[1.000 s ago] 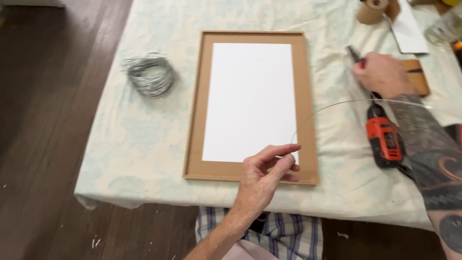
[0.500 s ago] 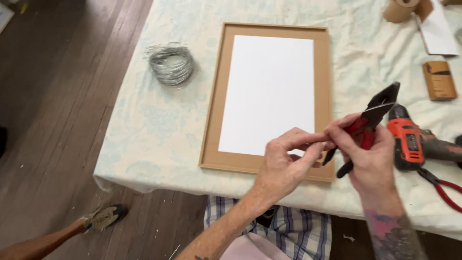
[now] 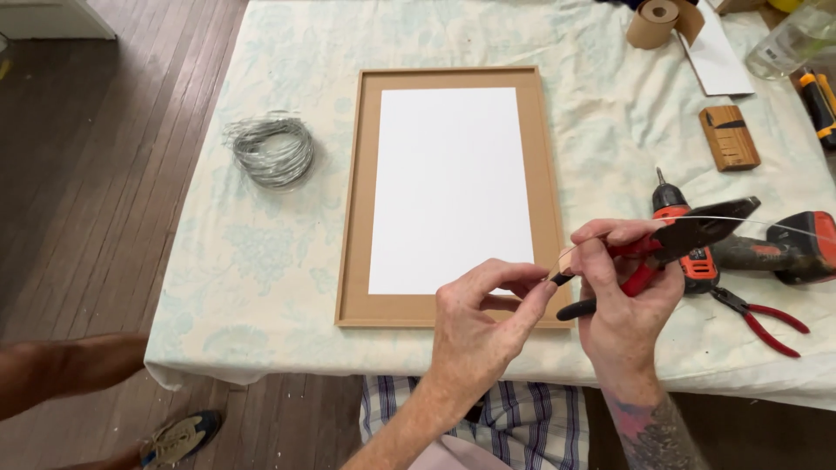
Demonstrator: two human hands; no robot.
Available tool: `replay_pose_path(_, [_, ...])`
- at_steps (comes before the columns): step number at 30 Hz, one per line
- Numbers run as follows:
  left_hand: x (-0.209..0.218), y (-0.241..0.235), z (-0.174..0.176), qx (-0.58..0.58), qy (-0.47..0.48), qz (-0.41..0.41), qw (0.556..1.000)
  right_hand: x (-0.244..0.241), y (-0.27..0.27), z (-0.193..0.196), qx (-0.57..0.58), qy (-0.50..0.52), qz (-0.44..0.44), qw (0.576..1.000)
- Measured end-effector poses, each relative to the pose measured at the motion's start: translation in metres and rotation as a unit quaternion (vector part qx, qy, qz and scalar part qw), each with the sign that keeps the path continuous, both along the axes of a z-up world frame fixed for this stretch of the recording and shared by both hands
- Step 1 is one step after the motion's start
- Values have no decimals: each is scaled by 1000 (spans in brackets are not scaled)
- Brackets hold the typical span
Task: Measuring, cutting, and attaching a hanging wire to the back of a picture frame.
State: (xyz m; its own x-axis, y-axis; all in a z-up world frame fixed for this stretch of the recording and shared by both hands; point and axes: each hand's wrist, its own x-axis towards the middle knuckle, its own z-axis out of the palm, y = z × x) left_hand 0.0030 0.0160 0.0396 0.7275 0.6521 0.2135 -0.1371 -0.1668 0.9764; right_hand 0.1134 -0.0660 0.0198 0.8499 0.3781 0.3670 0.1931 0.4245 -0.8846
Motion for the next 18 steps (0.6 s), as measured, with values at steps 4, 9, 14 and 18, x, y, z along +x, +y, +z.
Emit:
replay_pose_path(4, [1, 0, -2, 185, -101, 77, 975, -10, 1, 9, 5, 29, -36, 999])
replay_pose_path(9, [1, 3, -3, 353, -146, 133, 915, -15, 2, 14, 34, 63, -65, 995])
replay_pose_path(14, [-7, 0, 10, 444, -138, 164, 870, -25, 0, 20, 24, 61, -103, 993])
replay_pose_path(18, [-14, 3, 24, 480, -144, 178, 847, -27, -7, 21, 8, 48, -95, 994])
